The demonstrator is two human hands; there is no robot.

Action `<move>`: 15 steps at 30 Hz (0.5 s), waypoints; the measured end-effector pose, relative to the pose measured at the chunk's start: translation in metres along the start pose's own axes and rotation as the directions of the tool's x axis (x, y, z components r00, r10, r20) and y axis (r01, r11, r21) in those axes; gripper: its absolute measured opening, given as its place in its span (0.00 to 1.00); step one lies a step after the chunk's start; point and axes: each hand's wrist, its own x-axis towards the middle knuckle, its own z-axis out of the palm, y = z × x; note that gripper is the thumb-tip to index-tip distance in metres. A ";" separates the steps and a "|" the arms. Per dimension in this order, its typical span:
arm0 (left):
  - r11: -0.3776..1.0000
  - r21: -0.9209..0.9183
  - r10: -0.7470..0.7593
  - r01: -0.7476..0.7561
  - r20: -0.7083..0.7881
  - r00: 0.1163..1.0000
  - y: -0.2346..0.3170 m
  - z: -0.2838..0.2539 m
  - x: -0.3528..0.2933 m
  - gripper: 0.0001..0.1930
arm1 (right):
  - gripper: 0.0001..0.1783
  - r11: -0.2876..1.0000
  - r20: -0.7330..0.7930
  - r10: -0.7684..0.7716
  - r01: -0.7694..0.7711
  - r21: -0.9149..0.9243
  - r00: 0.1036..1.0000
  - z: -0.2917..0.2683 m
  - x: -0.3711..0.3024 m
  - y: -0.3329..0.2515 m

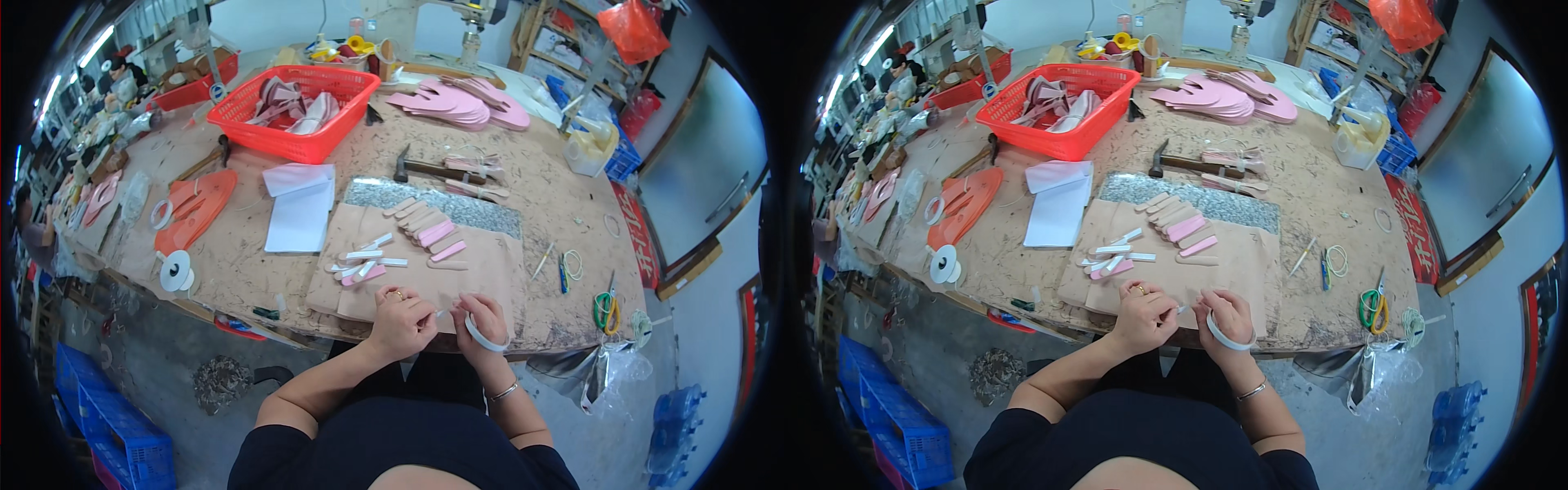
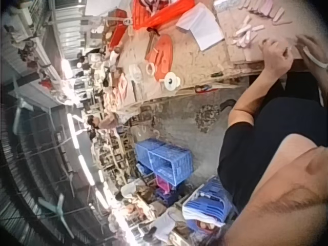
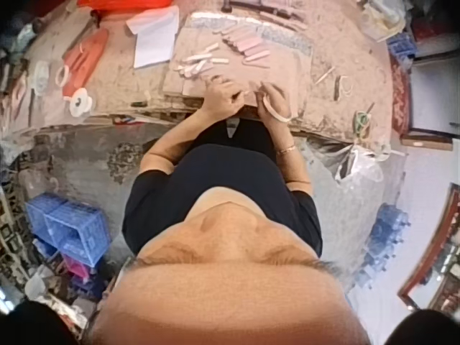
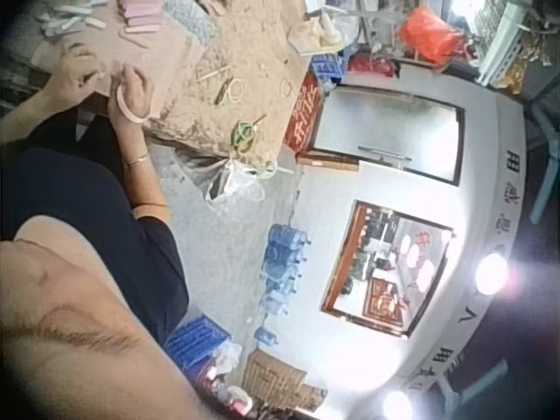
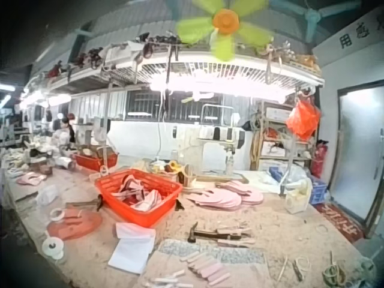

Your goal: The person repeatedly picks up small pink and beige shoe components and white elastic strips at a workbench. They fold and arrange the strips alongside the parts, placing them in neat rows on the table. The process continues throughout the clip without visible final assembly or packaging.

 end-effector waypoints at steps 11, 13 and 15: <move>0.854 -0.343 -0.489 0.390 -0.277 0.827 -0.072 -0.043 -0.001 0.04 | 0.14 0.875 -0.059 -0.475 0.479 0.076 0.878 -0.008 -0.003 -0.033; 0.886 -0.221 -0.462 0.408 -0.344 0.818 -0.082 -0.068 0.024 0.02 | 0.14 0.883 -0.034 -0.459 0.460 0.087 0.888 -0.014 -0.009 -0.025; 0.950 0.297 -0.015 0.094 -0.258 0.966 -0.074 -0.068 0.032 0.03 | 0.13 0.941 -0.015 -0.330 0.330 0.072 0.944 -0.020 -0.006 -0.011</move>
